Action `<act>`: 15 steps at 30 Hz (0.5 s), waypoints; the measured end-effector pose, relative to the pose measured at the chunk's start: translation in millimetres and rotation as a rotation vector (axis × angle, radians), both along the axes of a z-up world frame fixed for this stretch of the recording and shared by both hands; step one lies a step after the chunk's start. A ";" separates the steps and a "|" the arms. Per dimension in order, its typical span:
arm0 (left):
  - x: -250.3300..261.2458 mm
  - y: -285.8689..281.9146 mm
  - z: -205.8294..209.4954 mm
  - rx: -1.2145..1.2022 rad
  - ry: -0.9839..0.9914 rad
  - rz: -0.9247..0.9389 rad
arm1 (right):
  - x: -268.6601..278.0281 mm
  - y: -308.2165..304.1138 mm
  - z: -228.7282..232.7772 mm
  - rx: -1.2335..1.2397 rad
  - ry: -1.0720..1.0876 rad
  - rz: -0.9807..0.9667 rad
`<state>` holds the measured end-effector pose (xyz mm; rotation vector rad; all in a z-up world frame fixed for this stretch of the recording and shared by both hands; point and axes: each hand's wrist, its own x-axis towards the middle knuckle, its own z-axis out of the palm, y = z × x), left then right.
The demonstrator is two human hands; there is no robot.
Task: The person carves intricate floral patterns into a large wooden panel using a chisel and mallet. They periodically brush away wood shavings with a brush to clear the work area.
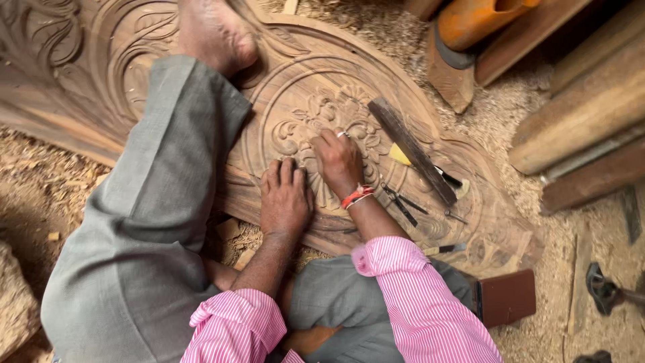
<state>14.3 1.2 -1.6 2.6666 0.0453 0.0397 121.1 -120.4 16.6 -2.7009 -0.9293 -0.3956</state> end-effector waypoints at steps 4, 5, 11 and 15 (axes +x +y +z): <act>-8.8 -1.2 2.6 -0.064 0.069 -0.008 | -1.8 10.8 0.4 0.014 0.115 -0.056; -4.5 -1.5 5.1 -0.086 0.076 0.006 | 4.4 12.3 4.3 0.020 0.099 -0.039; -3.5 1.0 1.2 -0.071 0.014 -0.005 | -4.9 5.3 11.5 0.021 0.051 0.023; -6.5 -1.9 -0.1 -0.023 0.021 -0.018 | -2.8 8.5 4.2 0.047 0.103 -0.012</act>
